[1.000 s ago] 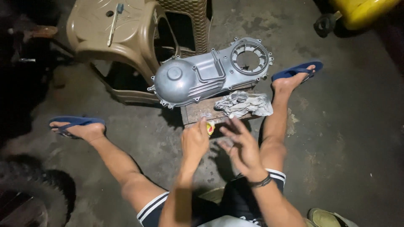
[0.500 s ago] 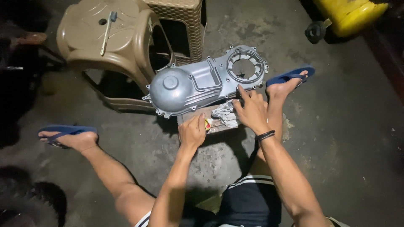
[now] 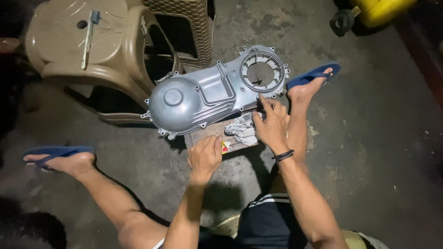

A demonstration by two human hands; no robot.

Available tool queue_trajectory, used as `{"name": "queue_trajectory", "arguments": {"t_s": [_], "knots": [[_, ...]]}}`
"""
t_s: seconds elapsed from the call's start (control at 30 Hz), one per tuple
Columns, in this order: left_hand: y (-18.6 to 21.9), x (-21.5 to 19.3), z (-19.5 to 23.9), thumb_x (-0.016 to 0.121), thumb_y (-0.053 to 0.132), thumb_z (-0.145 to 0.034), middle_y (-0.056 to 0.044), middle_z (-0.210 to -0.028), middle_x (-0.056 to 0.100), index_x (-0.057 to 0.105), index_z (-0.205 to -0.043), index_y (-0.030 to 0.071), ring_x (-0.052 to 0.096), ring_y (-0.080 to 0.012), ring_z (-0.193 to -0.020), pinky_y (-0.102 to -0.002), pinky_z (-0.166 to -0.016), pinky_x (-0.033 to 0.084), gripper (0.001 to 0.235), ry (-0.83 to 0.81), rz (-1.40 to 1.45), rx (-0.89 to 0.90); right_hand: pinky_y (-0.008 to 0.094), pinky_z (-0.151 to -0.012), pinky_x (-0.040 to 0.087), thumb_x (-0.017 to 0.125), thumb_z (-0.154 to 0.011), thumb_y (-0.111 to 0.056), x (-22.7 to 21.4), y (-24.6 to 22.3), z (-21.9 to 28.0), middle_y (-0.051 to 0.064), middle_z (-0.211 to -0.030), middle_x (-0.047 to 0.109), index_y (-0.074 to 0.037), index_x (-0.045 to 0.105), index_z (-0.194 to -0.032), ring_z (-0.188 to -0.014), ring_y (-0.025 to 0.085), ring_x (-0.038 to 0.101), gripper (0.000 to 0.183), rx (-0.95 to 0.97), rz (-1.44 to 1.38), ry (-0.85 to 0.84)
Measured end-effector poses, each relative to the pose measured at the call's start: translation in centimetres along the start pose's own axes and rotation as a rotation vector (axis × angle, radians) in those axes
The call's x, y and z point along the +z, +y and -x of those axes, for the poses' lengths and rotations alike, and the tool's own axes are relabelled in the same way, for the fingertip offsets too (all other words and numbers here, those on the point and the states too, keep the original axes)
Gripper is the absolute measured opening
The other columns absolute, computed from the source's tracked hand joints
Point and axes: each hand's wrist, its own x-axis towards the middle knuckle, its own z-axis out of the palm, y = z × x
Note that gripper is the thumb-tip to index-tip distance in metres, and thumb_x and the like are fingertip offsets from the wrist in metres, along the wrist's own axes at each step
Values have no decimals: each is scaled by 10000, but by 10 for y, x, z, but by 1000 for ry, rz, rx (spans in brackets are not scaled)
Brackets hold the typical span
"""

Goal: Cleaning a motorcycle engine casing with a cloth and applying sealant to the gasket surface.

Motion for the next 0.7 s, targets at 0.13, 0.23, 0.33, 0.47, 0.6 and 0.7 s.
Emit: {"name": "queue_trajectory", "arguments": {"t_s": [0.13, 0.23, 0.33, 0.47, 0.6, 0.7], "knots": [[-3, 4, 2, 484, 327, -1058, -58, -585, 518, 564, -707, 182, 653, -279, -598, -357, -500, 500, 388, 9, -24, 5, 485, -980, 366, 692, -900, -356, 5, 8, -4, 45, -1267, 584, -244, 600, -1447, -1193, 302, 508, 566, 42, -58, -5], [-7, 10, 5, 503, 325, -1056, -54, -578, 509, 545, -693, 177, 650, -274, -591, -349, -494, 494, 395, 15, -39, 6, 482, -990, 379, 704, -887, -309, 4, 15, -7, 41, -1252, 590, -252, 608, -1430, -1197, 296, 518, 554, 55, -133, -10], [-7, 13, 6, 469, 331, -1070, -63, -572, 496, 534, -686, 164, 640, -285, -580, -354, -486, 486, 424, 26, -14, -11, 467, -997, 391, 722, -882, -250, 4, 21, -7, 45, -1216, 614, -228, 639, -1398, -1170, 299, 543, 524, 64, -237, 16], [-5, 9, 4, 484, 318, -1072, -67, -571, 488, 530, -682, 169, 637, -285, -571, -352, -479, 485, 420, 32, -33, 18, 406, -989, 479, 740, -850, -123, -9, 20, -9, 107, -1135, 660, -163, 689, -1319, -1115, 275, 620, 474, 121, -545, 3], [-3, 8, 3, 465, 340, -1082, -56, -562, 475, 507, -666, 177, 628, -263, -548, -318, -475, 478, 449, 49, -23, 7, 311, -938, 536, 675, -887, -116, -27, 11, -17, 64, -1121, 712, -134, 708, -1279, -1048, 139, 631, 393, 316, -829, -80], [-2, 8, 2, 467, 329, -1080, -62, -556, 466, 507, -666, 161, 623, -273, -540, -330, -468, 474, 448, 42, -29, 8, 294, -864, 561, 609, -882, -39, -38, 13, -19, 42, -1107, 681, -82, 682, -1288, -989, 134, 646, 415, 416, -1087, -94]]}}
